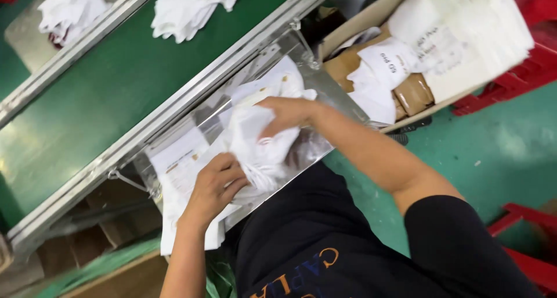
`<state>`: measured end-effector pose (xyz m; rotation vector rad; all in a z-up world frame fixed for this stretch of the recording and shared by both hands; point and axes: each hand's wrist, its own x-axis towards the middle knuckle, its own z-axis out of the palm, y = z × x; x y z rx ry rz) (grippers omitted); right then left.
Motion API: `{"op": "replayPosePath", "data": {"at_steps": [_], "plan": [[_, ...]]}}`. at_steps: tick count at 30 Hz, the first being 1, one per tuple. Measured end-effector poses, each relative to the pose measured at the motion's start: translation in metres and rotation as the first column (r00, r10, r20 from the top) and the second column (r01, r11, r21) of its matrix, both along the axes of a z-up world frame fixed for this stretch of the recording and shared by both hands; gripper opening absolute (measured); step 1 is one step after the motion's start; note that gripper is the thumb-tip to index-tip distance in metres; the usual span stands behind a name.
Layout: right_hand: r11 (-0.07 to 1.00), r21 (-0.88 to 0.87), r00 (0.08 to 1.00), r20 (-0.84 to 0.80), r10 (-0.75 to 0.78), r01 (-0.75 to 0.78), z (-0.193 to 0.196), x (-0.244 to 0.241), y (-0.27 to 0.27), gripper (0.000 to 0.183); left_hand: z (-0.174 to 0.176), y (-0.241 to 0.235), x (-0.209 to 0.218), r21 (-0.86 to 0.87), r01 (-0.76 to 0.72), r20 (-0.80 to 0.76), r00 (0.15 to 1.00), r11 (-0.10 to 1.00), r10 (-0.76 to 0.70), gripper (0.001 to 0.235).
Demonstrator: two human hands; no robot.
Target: Packing individual face masks into plastic pouches at a factory conveyor belt.
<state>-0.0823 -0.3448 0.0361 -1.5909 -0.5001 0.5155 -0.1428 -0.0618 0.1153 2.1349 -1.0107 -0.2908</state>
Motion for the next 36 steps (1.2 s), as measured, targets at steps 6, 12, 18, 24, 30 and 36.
{"op": "replayPosePath", "data": {"at_steps": [6,12,18,24,30,36], "plan": [[0.910,-0.281,0.865,0.482,-0.141,0.305,0.047,-0.018,0.050,0.047,-0.032,-0.010,0.000,0.045,-0.151,0.151,0.978,0.987,0.143,0.014],[0.925,-0.221,0.843,0.514,-0.159,0.309,0.051,0.005,0.053,0.063,-0.025,-0.008,0.019,-0.100,-0.209,0.250,0.941,0.973,0.228,0.014],[0.925,-0.362,0.982,0.184,-0.050,0.115,0.074,0.019,0.035,0.073,-0.011,-0.009,0.025,-0.271,-0.139,0.259,0.942,0.952,0.212,0.013],[0.962,-0.204,0.974,0.094,0.205,-0.183,0.033,0.037,0.015,0.089,-0.013,-0.002,0.030,-0.278,-0.201,0.442,0.841,0.939,0.311,0.031],[0.962,-0.269,0.993,0.096,0.062,-0.034,0.006,0.047,0.033,0.071,0.000,0.030,0.053,-0.406,-0.480,0.019,0.847,0.778,0.532,0.078],[0.958,-0.188,0.974,-0.117,0.196,-0.215,0.045,0.046,0.028,0.046,-0.027,0.034,0.055,-0.317,-0.489,-0.307,0.864,0.813,0.400,0.061]]}}
